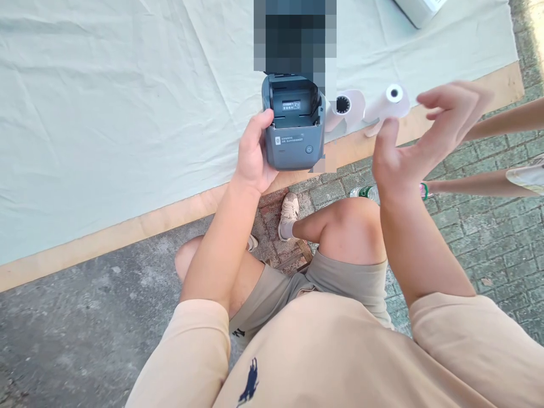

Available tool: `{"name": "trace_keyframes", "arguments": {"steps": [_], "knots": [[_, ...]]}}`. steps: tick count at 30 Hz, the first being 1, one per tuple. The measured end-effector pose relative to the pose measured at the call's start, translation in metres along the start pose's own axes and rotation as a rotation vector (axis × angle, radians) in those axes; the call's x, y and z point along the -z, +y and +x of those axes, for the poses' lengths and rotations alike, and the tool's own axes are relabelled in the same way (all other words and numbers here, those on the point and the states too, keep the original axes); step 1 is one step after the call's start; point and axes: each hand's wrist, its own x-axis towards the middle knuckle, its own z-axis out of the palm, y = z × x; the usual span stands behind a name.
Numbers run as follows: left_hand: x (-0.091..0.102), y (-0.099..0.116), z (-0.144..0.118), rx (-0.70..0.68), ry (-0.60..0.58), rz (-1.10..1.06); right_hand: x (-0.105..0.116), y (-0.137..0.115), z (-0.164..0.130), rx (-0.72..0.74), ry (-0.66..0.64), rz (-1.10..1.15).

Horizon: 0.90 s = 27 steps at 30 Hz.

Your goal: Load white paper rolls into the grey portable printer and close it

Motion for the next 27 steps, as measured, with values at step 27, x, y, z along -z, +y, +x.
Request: {"name": "trace_keyframes", "arguments": {"steps": [27], "knots": [[0.004, -0.005, 0.002, -0.039, 0.002, 0.068, -0.045, 0.039, 0.006, -0.480, -0.727, -0.312]]}}
